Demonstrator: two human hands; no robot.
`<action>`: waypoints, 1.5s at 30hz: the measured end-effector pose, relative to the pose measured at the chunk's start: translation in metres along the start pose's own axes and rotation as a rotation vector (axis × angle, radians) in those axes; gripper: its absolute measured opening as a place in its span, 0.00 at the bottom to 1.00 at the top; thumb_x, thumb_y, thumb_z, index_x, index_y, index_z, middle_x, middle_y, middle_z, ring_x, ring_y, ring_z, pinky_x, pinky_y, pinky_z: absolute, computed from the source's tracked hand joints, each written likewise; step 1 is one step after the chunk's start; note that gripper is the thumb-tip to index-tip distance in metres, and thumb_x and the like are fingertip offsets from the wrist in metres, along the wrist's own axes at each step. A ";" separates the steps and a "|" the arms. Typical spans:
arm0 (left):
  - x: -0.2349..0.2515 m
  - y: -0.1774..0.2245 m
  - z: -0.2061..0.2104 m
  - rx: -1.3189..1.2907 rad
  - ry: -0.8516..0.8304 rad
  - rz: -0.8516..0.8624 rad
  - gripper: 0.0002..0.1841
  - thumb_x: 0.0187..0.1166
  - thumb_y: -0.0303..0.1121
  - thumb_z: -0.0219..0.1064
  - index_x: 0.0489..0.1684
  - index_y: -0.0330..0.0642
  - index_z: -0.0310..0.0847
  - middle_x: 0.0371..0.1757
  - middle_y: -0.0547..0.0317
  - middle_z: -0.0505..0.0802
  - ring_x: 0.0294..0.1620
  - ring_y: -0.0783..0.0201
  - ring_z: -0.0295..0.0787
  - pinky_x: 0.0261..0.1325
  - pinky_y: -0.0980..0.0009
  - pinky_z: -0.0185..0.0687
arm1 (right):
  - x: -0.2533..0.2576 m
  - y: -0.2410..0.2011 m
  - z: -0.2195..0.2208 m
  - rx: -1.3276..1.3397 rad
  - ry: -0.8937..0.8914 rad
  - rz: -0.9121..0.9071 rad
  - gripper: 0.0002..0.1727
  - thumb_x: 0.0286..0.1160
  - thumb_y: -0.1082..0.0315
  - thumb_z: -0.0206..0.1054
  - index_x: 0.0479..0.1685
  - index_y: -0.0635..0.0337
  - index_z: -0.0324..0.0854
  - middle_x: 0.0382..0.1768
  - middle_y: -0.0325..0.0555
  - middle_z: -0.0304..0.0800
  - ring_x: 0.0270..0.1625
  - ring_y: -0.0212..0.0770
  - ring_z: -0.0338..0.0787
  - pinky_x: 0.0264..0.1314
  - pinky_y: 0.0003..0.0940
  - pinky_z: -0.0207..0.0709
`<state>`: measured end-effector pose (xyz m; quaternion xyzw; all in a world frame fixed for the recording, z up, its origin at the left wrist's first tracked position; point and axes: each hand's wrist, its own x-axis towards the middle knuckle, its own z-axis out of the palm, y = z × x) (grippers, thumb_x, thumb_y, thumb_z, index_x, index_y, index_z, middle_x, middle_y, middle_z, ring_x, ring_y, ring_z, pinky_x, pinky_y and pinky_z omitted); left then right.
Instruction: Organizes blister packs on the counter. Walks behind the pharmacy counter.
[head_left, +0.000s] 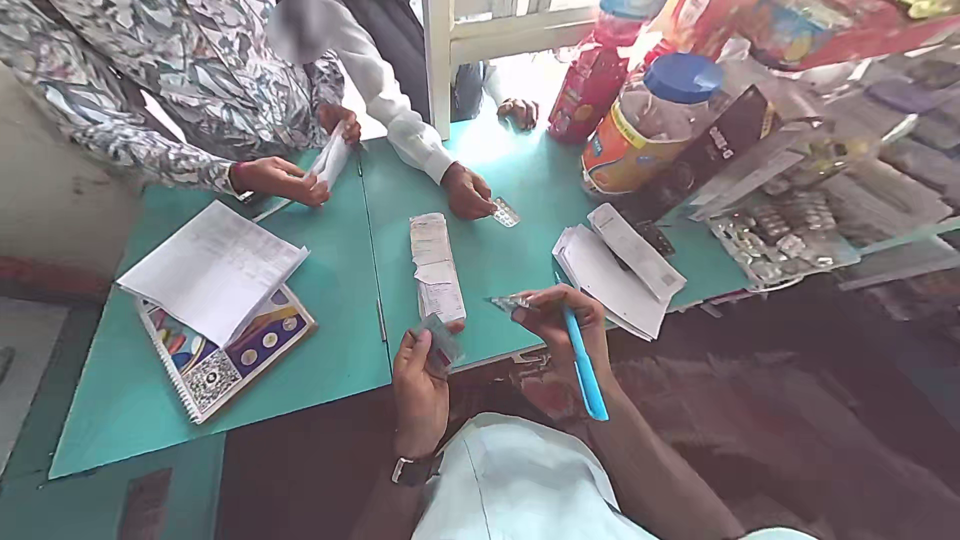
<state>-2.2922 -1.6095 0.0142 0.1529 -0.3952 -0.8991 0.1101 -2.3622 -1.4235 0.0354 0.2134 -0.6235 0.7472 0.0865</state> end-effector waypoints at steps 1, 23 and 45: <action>0.002 0.002 0.002 0.036 0.008 -0.029 0.15 0.93 0.30 0.40 0.57 0.35 0.73 0.46 0.45 0.97 0.44 0.63 0.97 0.36 0.75 0.90 | -0.001 0.002 0.000 -0.011 -0.047 -0.075 0.09 0.64 0.81 0.77 0.41 0.60 0.92 0.50 0.48 0.97 0.57 0.44 0.96 0.61 0.39 0.91; 0.035 -0.009 0.044 0.226 -0.186 0.143 0.14 0.75 0.14 0.64 0.55 0.32 0.71 0.42 0.55 0.92 0.43 0.67 0.93 0.51 0.69 0.92 | 0.076 0.006 -0.009 -0.010 -0.198 0.094 0.22 0.66 0.80 0.76 0.63 0.67 0.84 0.46 0.45 0.97 0.39 0.32 0.93 0.43 0.26 0.89; 0.041 -0.029 0.073 0.222 -0.120 0.190 0.14 0.75 0.13 0.63 0.55 0.32 0.72 0.43 0.54 0.92 0.43 0.66 0.93 0.51 0.69 0.92 | 0.098 0.016 -0.034 0.102 -0.239 0.055 0.16 0.65 0.81 0.76 0.54 0.67 0.87 0.47 0.49 0.96 0.43 0.36 0.95 0.47 0.31 0.91</action>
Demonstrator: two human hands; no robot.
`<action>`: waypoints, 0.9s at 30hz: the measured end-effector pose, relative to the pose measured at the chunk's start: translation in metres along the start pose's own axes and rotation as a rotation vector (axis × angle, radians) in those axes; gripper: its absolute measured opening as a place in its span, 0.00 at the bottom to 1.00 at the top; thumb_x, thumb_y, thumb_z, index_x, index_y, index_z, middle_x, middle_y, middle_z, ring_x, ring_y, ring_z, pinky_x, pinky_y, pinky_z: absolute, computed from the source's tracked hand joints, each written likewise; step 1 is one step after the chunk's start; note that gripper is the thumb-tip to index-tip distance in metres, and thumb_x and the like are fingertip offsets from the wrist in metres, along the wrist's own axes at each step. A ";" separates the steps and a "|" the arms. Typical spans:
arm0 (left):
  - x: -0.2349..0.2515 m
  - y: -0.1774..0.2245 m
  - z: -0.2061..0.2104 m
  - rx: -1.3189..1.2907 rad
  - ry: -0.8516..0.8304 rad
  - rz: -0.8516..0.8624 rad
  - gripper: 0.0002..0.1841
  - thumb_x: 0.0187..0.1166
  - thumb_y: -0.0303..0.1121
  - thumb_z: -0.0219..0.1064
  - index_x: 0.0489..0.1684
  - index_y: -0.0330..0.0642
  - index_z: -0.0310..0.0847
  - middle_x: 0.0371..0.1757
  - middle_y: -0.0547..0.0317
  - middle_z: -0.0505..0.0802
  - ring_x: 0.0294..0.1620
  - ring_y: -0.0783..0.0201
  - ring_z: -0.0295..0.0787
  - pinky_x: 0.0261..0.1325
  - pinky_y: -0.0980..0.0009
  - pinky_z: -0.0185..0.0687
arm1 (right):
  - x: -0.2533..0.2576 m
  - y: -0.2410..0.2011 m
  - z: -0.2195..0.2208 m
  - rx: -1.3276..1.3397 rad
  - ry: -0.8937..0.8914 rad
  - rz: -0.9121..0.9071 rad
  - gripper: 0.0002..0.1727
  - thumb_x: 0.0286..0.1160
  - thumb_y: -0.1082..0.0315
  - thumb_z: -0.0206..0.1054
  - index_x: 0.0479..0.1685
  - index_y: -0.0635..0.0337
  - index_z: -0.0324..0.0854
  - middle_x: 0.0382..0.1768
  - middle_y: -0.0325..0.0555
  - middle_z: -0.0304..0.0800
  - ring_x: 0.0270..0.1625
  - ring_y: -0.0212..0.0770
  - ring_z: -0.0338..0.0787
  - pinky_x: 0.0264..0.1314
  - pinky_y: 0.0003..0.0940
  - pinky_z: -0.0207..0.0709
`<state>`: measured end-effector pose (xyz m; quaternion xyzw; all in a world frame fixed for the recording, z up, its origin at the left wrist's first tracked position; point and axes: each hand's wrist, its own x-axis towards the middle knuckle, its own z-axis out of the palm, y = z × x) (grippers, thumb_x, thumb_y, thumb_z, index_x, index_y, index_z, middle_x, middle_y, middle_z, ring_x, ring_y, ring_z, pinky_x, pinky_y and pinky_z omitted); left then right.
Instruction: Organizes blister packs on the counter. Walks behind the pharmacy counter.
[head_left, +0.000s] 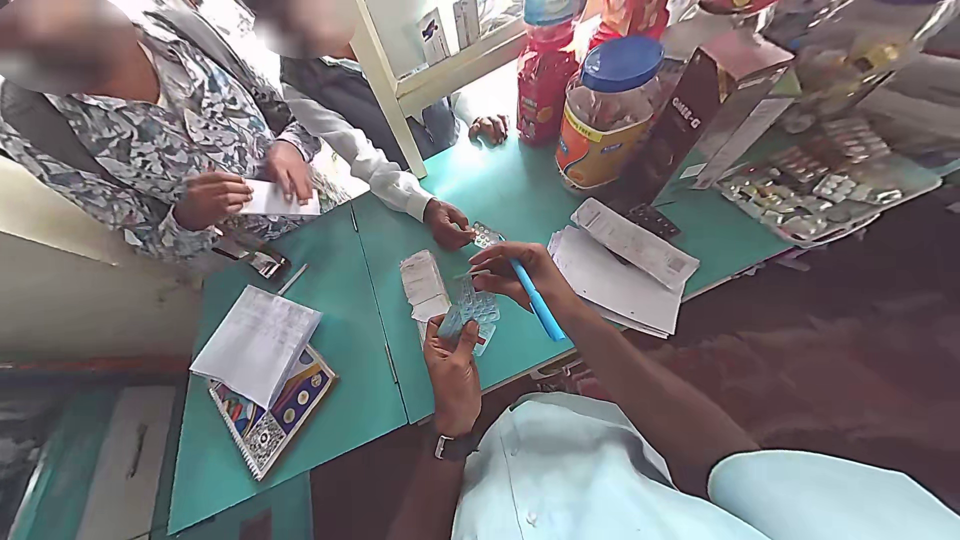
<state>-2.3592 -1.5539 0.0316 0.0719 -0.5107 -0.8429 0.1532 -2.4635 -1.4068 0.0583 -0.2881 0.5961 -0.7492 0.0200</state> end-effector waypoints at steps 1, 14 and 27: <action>0.000 -0.001 0.001 -0.003 0.005 -0.004 0.14 0.75 0.12 0.63 0.55 0.32 0.72 0.43 0.54 0.92 0.42 0.66 0.93 0.50 0.69 0.92 | 0.000 0.001 -0.001 0.006 0.005 0.008 0.16 0.65 0.81 0.76 0.54 0.67 0.87 0.47 0.49 0.96 0.43 0.37 0.95 0.47 0.31 0.91; 0.005 -0.006 0.004 -0.004 0.044 -0.027 0.14 0.74 0.13 0.63 0.55 0.31 0.72 0.43 0.54 0.92 0.41 0.66 0.93 0.47 0.70 0.92 | 0.006 0.007 -0.005 0.004 -0.006 0.038 0.16 0.65 0.82 0.75 0.53 0.67 0.87 0.44 0.48 0.96 0.40 0.35 0.94 0.45 0.29 0.90; 0.008 -0.006 0.001 0.010 0.050 0.000 0.14 0.74 0.13 0.63 0.54 0.32 0.72 0.43 0.55 0.92 0.41 0.67 0.92 0.47 0.71 0.92 | 0.014 0.014 -0.003 0.020 -0.049 0.032 0.16 0.65 0.81 0.75 0.53 0.68 0.87 0.43 0.47 0.96 0.38 0.33 0.93 0.42 0.27 0.88</action>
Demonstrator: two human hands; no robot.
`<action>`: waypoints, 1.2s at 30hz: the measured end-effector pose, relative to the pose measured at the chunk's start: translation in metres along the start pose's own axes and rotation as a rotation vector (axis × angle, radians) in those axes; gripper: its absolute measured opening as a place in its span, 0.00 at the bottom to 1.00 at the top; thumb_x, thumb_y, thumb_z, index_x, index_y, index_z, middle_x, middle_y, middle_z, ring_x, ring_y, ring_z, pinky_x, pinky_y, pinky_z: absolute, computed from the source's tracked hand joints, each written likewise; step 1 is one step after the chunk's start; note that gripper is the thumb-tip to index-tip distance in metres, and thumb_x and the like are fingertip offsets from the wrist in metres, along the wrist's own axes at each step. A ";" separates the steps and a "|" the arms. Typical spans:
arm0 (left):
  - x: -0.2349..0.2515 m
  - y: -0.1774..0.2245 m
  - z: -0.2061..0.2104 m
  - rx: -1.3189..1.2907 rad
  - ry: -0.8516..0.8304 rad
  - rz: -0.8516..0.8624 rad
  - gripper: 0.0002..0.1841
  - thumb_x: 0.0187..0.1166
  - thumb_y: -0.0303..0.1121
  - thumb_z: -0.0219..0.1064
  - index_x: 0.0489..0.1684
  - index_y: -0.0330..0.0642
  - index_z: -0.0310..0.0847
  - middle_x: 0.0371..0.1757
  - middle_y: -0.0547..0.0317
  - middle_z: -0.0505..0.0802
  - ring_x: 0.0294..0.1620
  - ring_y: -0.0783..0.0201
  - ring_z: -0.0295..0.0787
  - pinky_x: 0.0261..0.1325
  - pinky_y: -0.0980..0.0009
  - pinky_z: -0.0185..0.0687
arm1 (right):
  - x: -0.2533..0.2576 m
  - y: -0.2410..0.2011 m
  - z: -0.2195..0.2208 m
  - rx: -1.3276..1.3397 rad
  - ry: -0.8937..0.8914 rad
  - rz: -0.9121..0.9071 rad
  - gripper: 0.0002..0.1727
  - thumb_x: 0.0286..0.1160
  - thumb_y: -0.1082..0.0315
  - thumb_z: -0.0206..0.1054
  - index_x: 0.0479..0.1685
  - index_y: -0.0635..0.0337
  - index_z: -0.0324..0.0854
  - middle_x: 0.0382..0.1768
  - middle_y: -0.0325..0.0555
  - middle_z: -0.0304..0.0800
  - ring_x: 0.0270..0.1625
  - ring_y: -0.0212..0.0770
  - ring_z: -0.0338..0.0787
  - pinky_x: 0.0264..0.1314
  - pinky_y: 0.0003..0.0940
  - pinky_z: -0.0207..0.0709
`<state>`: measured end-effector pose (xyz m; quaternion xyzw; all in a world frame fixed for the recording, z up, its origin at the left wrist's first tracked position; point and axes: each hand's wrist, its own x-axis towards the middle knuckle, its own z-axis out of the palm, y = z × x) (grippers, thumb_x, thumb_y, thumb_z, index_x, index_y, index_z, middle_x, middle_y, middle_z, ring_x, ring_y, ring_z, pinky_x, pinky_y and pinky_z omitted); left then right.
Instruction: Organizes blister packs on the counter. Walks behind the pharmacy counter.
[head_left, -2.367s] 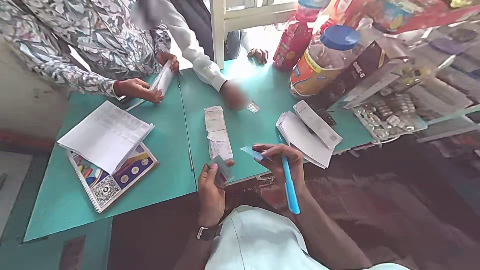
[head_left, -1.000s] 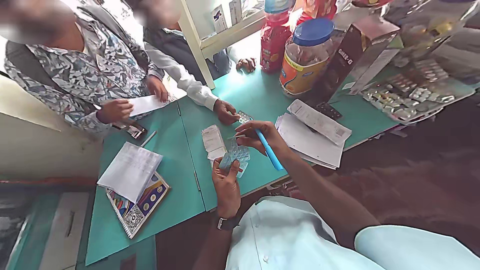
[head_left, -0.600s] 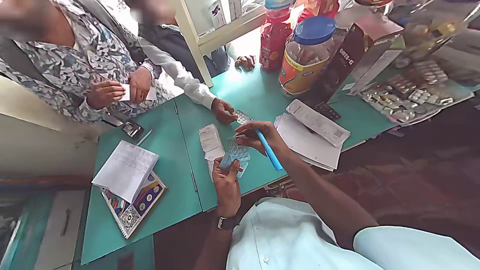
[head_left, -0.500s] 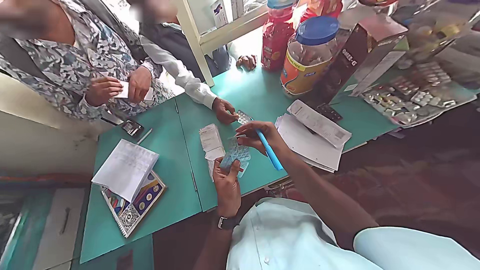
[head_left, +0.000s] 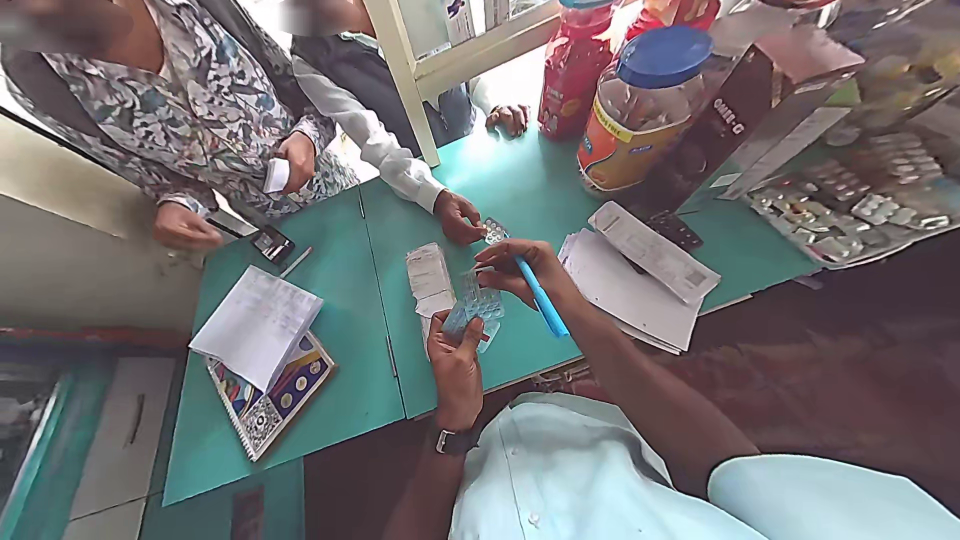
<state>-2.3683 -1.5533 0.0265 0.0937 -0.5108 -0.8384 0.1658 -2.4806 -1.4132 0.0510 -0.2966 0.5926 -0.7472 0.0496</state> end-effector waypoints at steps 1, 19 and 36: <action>0.000 0.000 0.000 0.002 0.001 0.005 0.14 0.74 0.13 0.64 0.54 0.32 0.72 0.43 0.55 0.92 0.41 0.67 0.92 0.46 0.71 0.92 | 0.000 0.000 0.000 -0.004 -0.003 0.000 0.16 0.65 0.81 0.75 0.54 0.68 0.87 0.43 0.47 0.96 0.38 0.33 0.92 0.42 0.27 0.88; -0.002 0.003 -0.003 -0.011 0.016 -0.028 0.14 0.75 0.12 0.62 0.54 0.32 0.72 0.43 0.53 0.92 0.42 0.66 0.93 0.50 0.69 0.92 | -0.001 -0.002 0.006 -0.046 0.028 0.008 0.09 0.75 0.78 0.70 0.51 0.66 0.88 0.42 0.45 0.95 0.37 0.30 0.91 0.41 0.24 0.86; -0.005 0.003 -0.001 -0.017 0.025 -0.011 0.15 0.74 0.11 0.62 0.55 0.32 0.71 0.43 0.54 0.92 0.41 0.67 0.93 0.48 0.71 0.92 | -0.004 -0.002 0.006 -0.045 0.040 0.027 0.10 0.75 0.78 0.70 0.52 0.66 0.87 0.40 0.45 0.95 0.36 0.30 0.91 0.40 0.24 0.86</action>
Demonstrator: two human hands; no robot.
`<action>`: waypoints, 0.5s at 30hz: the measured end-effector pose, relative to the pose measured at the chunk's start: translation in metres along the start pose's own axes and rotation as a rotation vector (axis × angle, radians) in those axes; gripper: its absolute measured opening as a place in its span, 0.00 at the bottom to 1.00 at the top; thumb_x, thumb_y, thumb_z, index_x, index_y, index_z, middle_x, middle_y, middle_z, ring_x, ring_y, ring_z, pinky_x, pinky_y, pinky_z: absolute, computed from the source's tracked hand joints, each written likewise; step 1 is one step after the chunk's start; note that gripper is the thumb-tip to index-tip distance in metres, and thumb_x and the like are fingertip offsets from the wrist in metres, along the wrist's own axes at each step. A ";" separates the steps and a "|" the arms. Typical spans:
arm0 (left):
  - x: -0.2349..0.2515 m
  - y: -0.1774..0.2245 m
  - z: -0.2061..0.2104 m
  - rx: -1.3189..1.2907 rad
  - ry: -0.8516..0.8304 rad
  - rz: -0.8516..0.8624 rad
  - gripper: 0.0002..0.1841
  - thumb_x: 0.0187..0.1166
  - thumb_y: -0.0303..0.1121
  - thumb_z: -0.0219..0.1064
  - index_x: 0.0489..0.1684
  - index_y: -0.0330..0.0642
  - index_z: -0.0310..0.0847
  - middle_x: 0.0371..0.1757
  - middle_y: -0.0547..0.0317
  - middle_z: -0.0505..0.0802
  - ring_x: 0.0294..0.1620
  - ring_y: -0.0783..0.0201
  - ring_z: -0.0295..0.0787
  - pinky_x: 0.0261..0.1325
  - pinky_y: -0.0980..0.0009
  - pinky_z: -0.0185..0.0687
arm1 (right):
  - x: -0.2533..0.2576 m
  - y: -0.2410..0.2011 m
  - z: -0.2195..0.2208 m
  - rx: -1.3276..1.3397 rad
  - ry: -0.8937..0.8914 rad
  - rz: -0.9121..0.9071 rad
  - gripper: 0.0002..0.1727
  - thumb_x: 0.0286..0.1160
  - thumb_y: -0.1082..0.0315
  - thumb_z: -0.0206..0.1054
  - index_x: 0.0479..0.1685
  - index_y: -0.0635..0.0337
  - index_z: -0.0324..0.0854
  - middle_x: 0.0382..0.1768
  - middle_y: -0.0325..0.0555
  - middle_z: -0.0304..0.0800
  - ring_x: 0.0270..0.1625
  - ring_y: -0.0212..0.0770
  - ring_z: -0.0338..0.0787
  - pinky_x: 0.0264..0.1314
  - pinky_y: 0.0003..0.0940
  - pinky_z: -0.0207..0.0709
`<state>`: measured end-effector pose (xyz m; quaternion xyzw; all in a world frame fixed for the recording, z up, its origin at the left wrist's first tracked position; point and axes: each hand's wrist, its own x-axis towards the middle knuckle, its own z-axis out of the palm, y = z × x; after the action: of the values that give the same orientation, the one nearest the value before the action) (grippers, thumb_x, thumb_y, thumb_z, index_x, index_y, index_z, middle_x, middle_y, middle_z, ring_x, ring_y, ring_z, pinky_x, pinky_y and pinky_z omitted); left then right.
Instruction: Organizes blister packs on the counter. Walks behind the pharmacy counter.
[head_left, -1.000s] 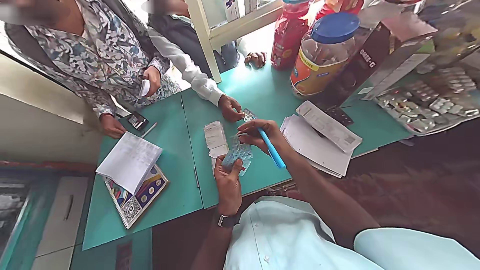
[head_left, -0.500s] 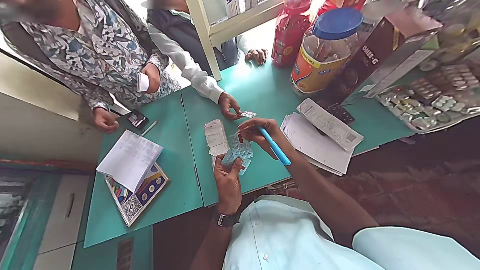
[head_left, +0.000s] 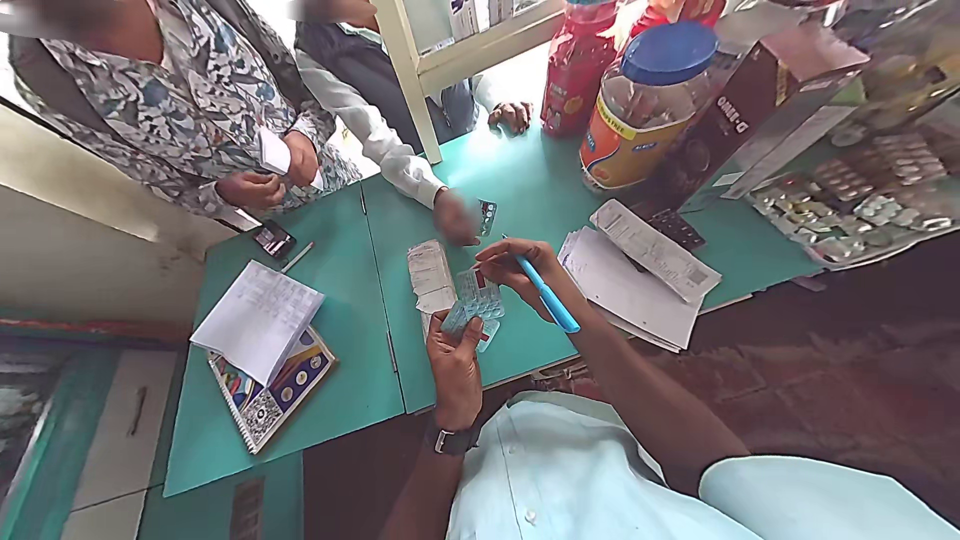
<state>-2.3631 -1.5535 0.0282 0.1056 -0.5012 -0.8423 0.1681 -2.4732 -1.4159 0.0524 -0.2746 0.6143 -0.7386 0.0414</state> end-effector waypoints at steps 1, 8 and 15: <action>0.000 0.000 0.000 -0.005 0.000 0.000 0.15 0.74 0.11 0.62 0.55 0.32 0.71 0.43 0.54 0.92 0.41 0.67 0.93 0.48 0.71 0.92 | 0.000 -0.001 0.000 -0.001 0.000 0.000 0.10 0.75 0.78 0.70 0.52 0.66 0.87 0.41 0.45 0.95 0.37 0.30 0.91 0.40 0.24 0.86; -0.001 -0.001 -0.001 -0.010 0.004 0.002 0.14 0.74 0.11 0.62 0.54 0.32 0.71 0.43 0.54 0.92 0.41 0.67 0.93 0.48 0.70 0.92 | 0.001 0.001 0.001 -0.006 -0.004 -0.007 0.10 0.74 0.79 0.70 0.52 0.66 0.88 0.40 0.43 0.95 0.35 0.29 0.91 0.39 0.23 0.86; 0.000 -0.004 -0.003 -0.006 0.016 0.004 0.15 0.74 0.12 0.63 0.55 0.32 0.72 0.43 0.54 0.92 0.40 0.67 0.92 0.49 0.70 0.92 | 0.001 0.005 -0.001 0.035 -0.041 0.017 0.13 0.71 0.81 0.72 0.54 0.67 0.87 0.43 0.46 0.96 0.39 0.33 0.93 0.45 0.28 0.89</action>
<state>-2.3633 -1.5540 0.0235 0.1108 -0.4974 -0.8426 0.1741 -2.4758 -1.4162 0.0477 -0.2837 0.6026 -0.7430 0.0650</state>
